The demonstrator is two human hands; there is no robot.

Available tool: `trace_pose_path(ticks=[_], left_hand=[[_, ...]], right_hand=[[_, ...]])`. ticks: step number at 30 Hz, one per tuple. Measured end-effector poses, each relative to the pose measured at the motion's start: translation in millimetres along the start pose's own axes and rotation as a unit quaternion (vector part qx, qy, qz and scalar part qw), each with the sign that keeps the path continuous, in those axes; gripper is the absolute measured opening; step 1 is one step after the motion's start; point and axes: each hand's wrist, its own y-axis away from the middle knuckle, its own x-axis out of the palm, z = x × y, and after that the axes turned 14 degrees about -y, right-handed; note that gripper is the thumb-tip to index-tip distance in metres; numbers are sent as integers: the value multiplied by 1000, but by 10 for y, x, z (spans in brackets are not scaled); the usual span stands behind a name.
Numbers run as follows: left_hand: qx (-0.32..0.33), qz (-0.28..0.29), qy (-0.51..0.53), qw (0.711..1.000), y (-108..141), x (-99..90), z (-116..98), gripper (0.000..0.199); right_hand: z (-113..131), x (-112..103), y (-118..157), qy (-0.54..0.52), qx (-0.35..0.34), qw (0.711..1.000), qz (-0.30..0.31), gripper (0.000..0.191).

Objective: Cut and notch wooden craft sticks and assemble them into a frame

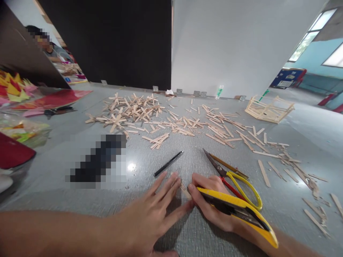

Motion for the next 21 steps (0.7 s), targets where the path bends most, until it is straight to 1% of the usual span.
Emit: trace_pose_path(ticks=[3,7,10,13,16,17,19,21], left_hand=[[-32,1,-23,999,20,15,-19,90],[-60,0,-74,995,66,36,-75,83],[-65,-30,-124,990,81,37,-137,73],[-32,-83,-158,983,79,28,-204,54],[24,-129,-118,984,68,-11,-237,32],[30,-134,-92,986,62,-36,-231,26],[9,-121,-43,992,43,-102,-191,23],[-19,-83,5,996,19,-173,-118,27]], right_hand=[[6,13,27,-31,37,999,-4,43],[21,28,32,-58,42,997,-9,38],[19,50,26,-59,35,997,-24,34],[17,74,19,-51,24,998,-36,33],[35,79,13,-52,26,997,-51,35],[43,75,14,-53,32,996,-57,36],[52,60,22,-58,53,994,-72,38],[45,39,36,-63,75,991,-92,42]])
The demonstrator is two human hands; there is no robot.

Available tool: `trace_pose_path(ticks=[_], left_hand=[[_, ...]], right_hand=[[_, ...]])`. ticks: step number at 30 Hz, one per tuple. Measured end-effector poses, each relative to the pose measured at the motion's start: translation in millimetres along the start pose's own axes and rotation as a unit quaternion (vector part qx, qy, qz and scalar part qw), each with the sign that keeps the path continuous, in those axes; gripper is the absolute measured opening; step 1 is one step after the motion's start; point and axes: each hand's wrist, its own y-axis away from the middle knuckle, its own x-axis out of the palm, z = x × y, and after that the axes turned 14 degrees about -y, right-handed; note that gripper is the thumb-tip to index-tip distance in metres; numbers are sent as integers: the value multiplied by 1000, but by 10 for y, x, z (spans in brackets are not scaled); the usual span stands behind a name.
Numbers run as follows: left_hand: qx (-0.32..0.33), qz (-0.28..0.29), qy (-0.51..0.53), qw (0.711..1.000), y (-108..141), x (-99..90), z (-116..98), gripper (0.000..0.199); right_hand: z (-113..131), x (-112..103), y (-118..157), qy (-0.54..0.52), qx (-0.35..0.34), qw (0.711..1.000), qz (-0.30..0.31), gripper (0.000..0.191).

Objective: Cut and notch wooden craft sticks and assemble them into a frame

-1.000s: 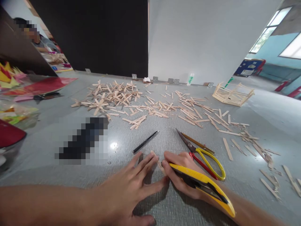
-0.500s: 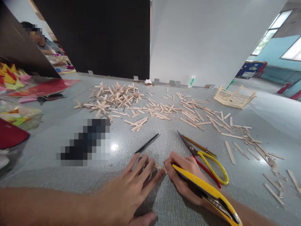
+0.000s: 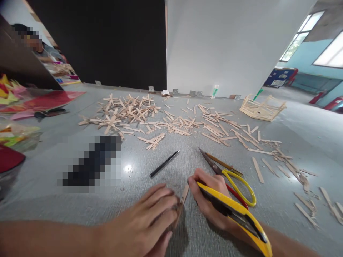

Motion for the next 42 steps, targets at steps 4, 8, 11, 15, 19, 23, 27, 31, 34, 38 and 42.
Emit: trace_pose_path(ticks=[4,8,11,15,19,23,27,31,34,38,42], left_hand=[[-2,83,88,993,-55,-58,149,44],[-19,110,107,988,-67,-8,200,50],[-5,108,116,987,-72,8,208,56],[22,107,122,986,-85,-22,231,56],[17,90,110,990,-74,-31,249,58],[18,85,100,991,-39,-6,246,75],[-2,78,78,994,-13,40,222,80],[-15,85,76,993,-10,64,198,77],[-6,90,76,993,-15,66,195,77],[0,90,76,993,-19,78,201,76],[6,86,69,994,-15,90,207,77]], right_hand=[[-30,-58,-6,-18,29,999,-29,45],[-25,-91,-53,-87,68,993,-31,48],[-5,-83,-88,-162,92,982,-37,50],[13,-52,-120,-205,115,970,-65,52],[26,-43,-126,-216,128,965,-76,50],[17,-59,-85,-202,123,971,-43,52],[10,-90,-56,-159,104,982,18,48],[11,-103,-64,-33,64,994,84,39],[-14,-85,-67,13,62,993,97,37],[-48,-62,-64,-15,79,991,107,36],[-36,-65,-65,-8,86,990,107,35]])
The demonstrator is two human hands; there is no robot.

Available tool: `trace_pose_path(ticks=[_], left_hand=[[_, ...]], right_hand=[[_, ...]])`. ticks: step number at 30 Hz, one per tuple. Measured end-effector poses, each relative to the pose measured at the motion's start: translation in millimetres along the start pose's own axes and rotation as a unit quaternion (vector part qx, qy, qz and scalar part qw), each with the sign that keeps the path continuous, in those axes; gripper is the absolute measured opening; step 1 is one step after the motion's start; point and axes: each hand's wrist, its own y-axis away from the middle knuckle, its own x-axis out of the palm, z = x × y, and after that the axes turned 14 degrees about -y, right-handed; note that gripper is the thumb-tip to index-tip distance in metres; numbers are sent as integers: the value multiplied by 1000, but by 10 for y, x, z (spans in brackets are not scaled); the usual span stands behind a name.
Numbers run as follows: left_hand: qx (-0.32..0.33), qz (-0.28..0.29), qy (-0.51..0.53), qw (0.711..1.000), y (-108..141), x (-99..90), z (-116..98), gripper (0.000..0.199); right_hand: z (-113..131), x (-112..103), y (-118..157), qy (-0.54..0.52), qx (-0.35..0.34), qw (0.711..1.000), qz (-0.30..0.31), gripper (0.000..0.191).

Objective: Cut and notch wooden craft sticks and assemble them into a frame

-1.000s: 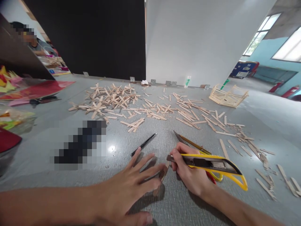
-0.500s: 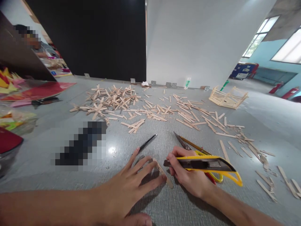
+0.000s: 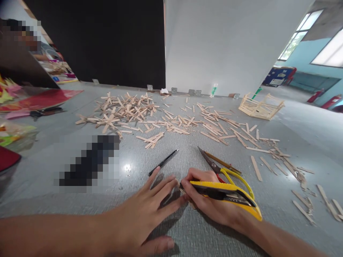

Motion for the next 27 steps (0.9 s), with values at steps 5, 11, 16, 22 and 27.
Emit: trace_pose_path(ticks=[5,11,16,22,27], left_hand=[[1,11,4,1000,4,-19,-2,78],[2,12,27,1000,-17,-53,-2,68],[8,16,32,999,-20,-18,7,74],[3,6,1,1000,-19,25,-40,76],[-3,10,-9,1000,-44,19,-53,75]], right_hand=[[7,-10,5,17,4,1000,8,35],[-32,13,10,53,-46,998,-1,38],[44,93,22,87,-109,989,-41,41],[71,110,13,102,-145,984,-30,43],[54,52,23,133,-144,981,-9,42]])
